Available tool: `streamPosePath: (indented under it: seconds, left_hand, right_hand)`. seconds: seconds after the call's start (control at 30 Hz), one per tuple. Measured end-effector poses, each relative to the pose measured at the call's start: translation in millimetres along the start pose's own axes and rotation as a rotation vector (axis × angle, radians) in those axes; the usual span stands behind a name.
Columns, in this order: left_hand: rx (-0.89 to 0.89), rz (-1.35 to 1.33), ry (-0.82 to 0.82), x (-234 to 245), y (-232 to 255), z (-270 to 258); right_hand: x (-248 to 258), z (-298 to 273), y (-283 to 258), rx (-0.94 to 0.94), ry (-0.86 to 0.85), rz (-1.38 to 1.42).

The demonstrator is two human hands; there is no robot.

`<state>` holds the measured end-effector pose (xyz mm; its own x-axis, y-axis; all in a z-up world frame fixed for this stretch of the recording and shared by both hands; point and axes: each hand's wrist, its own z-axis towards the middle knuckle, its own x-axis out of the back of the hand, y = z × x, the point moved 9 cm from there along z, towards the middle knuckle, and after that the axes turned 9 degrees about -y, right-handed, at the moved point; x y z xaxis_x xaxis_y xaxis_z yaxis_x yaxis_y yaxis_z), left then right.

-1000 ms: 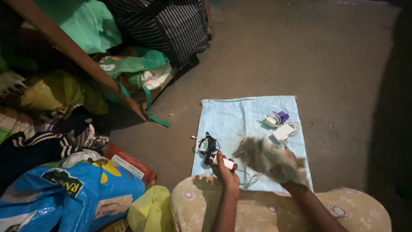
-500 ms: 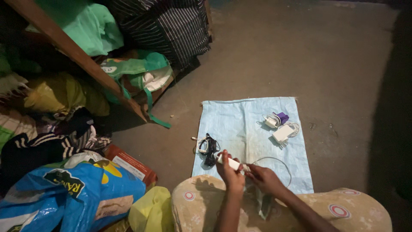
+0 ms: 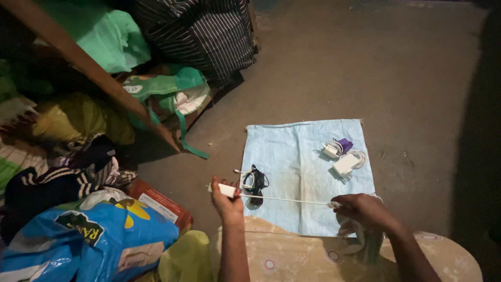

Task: The person sits on the floor and wipes several phone chargers and cables with a cloth. They handle each item one at a time, wiping the adapter and cable, then place them back on a light blue cloth.

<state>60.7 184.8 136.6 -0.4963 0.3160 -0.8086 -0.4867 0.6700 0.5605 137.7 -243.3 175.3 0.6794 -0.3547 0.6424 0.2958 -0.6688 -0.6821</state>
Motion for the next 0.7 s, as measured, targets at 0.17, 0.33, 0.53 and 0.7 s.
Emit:
streamPosePath:
  seconds: [0.17,0.33,0.53,0.7]
  left_hand:
    - [-0.051,0.057,0.109,24.6,28.9,14.2]
    - [-0.234,0.102,0.224,82.9,101.0,47.0]
    - [-0.411,0.126,0.327,98.1,156.8,35.3]
    - [-0.468,0.256,0.268,86.5,141.1,44.1]
  right_hand:
    - [6.1,-6.2,84.9,-0.337,0.191,0.700]
    - [26.4,-20.8,137.7,-0.403,0.190,1.009]
    - [70.5,-67.1,114.2,-0.643,0.306,0.911]
    - [74.6,-49.0,137.3,-0.423,0.348,0.872]
